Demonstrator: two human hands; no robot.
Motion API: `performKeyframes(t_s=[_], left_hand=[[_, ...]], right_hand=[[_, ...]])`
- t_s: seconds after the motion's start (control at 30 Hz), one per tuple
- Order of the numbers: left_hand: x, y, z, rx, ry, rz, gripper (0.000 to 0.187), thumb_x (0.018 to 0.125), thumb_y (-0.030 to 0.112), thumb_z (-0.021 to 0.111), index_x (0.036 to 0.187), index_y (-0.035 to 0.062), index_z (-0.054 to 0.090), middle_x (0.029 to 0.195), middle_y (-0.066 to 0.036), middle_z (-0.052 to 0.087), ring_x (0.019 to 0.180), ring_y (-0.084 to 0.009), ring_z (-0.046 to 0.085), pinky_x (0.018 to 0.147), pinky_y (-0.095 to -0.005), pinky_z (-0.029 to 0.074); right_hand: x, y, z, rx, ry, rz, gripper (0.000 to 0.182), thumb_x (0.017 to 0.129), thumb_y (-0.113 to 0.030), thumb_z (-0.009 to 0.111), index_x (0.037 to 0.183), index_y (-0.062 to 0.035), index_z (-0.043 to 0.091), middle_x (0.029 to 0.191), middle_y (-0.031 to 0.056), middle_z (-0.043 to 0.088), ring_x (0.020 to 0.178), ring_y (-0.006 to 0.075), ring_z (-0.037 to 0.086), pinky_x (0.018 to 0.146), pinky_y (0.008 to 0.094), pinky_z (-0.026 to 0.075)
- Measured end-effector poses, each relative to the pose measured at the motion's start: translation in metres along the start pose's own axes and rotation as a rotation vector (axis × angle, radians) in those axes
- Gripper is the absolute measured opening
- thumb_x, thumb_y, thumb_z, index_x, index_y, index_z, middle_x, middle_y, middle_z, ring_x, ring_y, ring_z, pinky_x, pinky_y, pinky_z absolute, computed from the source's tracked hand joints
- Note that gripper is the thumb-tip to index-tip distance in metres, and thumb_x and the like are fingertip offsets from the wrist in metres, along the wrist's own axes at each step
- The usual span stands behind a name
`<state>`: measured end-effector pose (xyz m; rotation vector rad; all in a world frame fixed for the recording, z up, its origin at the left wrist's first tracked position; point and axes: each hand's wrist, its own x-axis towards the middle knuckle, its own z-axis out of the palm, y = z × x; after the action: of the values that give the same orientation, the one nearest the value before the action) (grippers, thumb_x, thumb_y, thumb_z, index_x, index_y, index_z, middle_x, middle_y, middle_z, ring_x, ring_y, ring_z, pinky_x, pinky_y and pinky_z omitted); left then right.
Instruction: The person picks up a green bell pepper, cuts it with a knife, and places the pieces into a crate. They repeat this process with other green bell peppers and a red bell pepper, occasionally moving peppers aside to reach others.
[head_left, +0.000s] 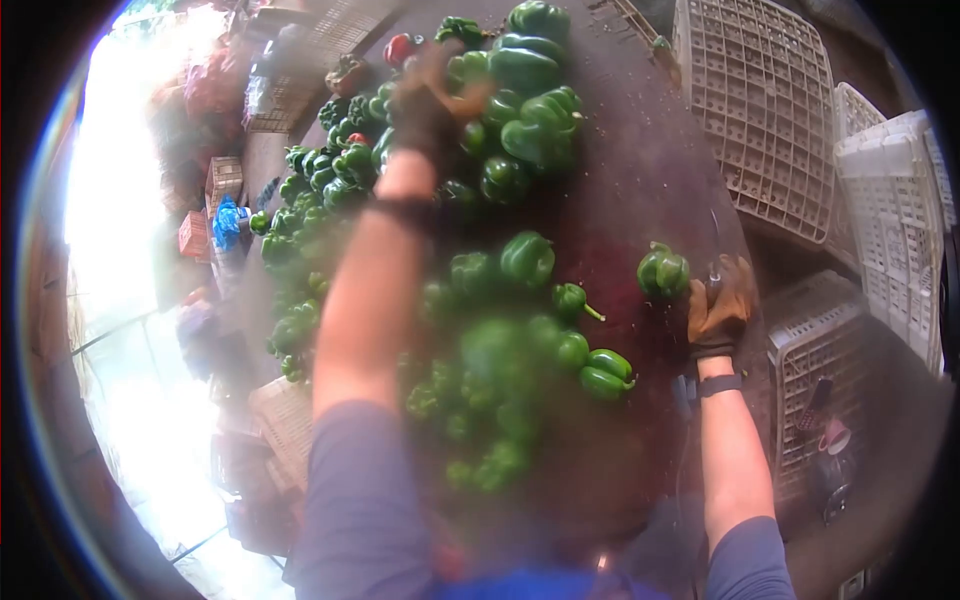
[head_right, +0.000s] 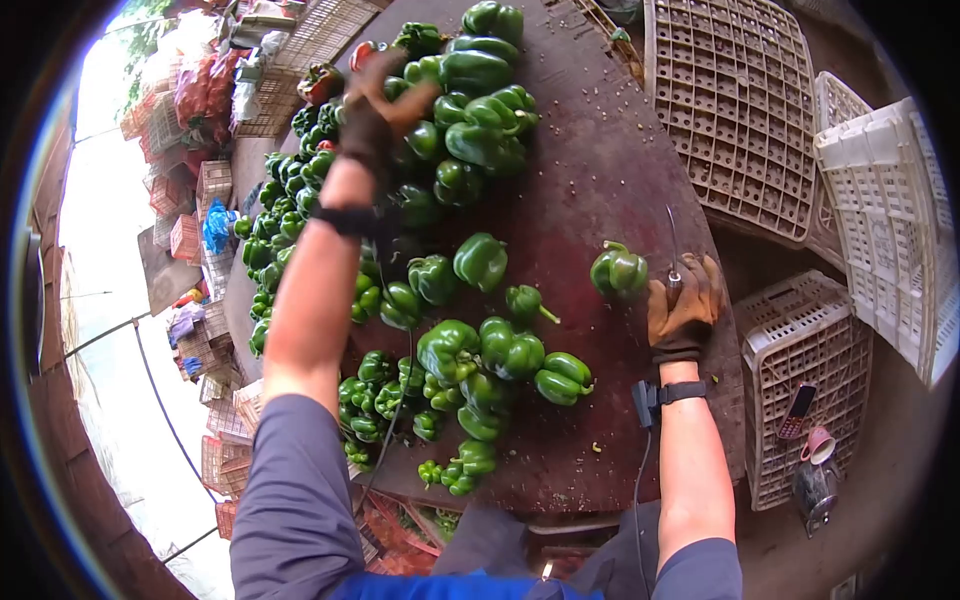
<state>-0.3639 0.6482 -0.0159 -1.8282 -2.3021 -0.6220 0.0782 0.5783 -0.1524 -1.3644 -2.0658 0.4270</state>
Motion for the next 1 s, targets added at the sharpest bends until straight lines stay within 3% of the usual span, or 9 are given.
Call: performKeyframes(t_s=[0.03,0.13,0.3,0.37,0.43,0.5,0.63,0.8,1.0], left_hand=[[0.02,-0.016,0.004,0.132,-0.047,-0.093,0.068,0.074,0.046,0.079,0.128,0.0084,0.062,0.129,-0.02,0.062,0.121,-0.0352,0.059,0.101,-0.042,0.048],[0.049,-0.054,0.024,0.325,-0.572,-0.432,0.08,0.073,0.062,0.074,0.139,0.0188,0.058,0.139,-0.019,0.056,0.127,-0.0344,0.055,0.104,-0.0414,0.047],[0.05,-0.068,0.021,-0.063,-0.942,-0.452,0.069,0.074,0.04,0.083,0.135,0.0178,0.06,0.131,-0.018,0.061,0.121,-0.0319,0.06,0.098,-0.0406,0.051],[0.018,-0.073,0.029,-0.523,-0.719,-0.682,0.061,0.072,0.014,0.083,0.13,0.017,0.064,0.122,-0.014,0.064,0.109,-0.0283,0.065,0.092,-0.037,0.054],[-0.003,-0.084,0.022,-0.604,-0.869,-0.528,0.048,0.078,0.005,0.074,0.126,0.0135,0.067,0.121,-0.013,0.064,0.105,-0.0239,0.066,0.09,-0.0326,0.055],[-0.025,-0.038,0.006,-0.672,-0.829,-0.809,0.042,0.083,0.001,0.067,0.124,0.0119,0.067,0.121,-0.012,0.064,0.106,-0.0218,0.066,0.091,-0.0316,0.055],[-0.055,-0.011,0.011,-0.802,-0.901,-0.737,0.037,0.089,-0.003,0.058,0.124,0.0061,0.066,0.124,-0.01,0.065,0.107,-0.0181,0.066,0.095,-0.0302,0.053],[-0.09,0.021,0.006,-0.588,-1.102,-0.594,0.056,0.084,0.034,0.076,0.125,-0.0012,0.062,0.112,-0.011,0.071,0.104,-0.0153,0.066,0.089,-0.0304,0.053],[-0.173,0.044,-0.022,-0.868,-0.964,-0.816,0.066,0.076,0.033,0.083,0.13,0.0024,0.06,0.108,-0.014,0.07,0.093,-0.0212,0.07,0.08,-0.0345,0.057]], right_hand=[[0.001,0.0,0.001,-0.002,-0.002,-0.003,0.036,0.086,-0.033,0.067,0.109,-0.0061,0.063,0.119,0.0109,0.065,0.121,0.0387,0.054,0.105,0.0529,0.038],[-0.001,0.002,0.002,-0.005,-0.022,-0.007,0.036,0.086,-0.033,0.067,0.109,-0.0058,0.063,0.118,0.0113,0.066,0.121,0.0394,0.054,0.105,0.0527,0.038],[-0.001,0.003,0.004,0.013,-0.028,-0.006,0.035,0.085,-0.031,0.067,0.108,-0.0052,0.063,0.117,0.0122,0.066,0.121,0.0398,0.055,0.104,0.0522,0.038],[0.0,0.003,0.004,0.001,-0.031,-0.004,0.035,0.084,-0.031,0.067,0.108,-0.0049,0.063,0.117,0.0123,0.066,0.121,0.0395,0.055,0.104,0.0522,0.038],[0.004,0.0,0.004,0.007,-0.015,-0.007,0.035,0.084,-0.03,0.068,0.108,-0.0044,0.063,0.116,0.0124,0.066,0.121,0.0393,0.055,0.104,0.0521,0.038],[0.0,0.0,-0.001,-0.006,-0.013,-0.005,0.035,0.084,-0.029,0.068,0.107,-0.004,0.063,0.116,0.0122,0.066,0.121,0.039,0.054,0.104,0.0519,0.039],[0.001,0.0,0.003,-0.03,-0.003,-0.024,0.034,0.083,-0.029,0.069,0.106,-0.0039,0.063,0.116,0.0115,0.066,0.121,0.0382,0.055,0.103,0.0514,0.039],[0.0,0.002,0.003,-0.049,-0.011,-0.039,0.033,0.085,-0.03,0.068,0.106,-0.0047,0.064,0.117,0.0108,0.067,0.122,0.0375,0.054,0.103,0.0508,0.04],[-0.002,0.005,0.004,-0.053,0.004,-0.07,0.034,0.086,-0.03,0.069,0.107,-0.0039,0.064,0.116,0.0118,0.067,0.119,0.0391,0.056,0.102,0.0501,0.043]])
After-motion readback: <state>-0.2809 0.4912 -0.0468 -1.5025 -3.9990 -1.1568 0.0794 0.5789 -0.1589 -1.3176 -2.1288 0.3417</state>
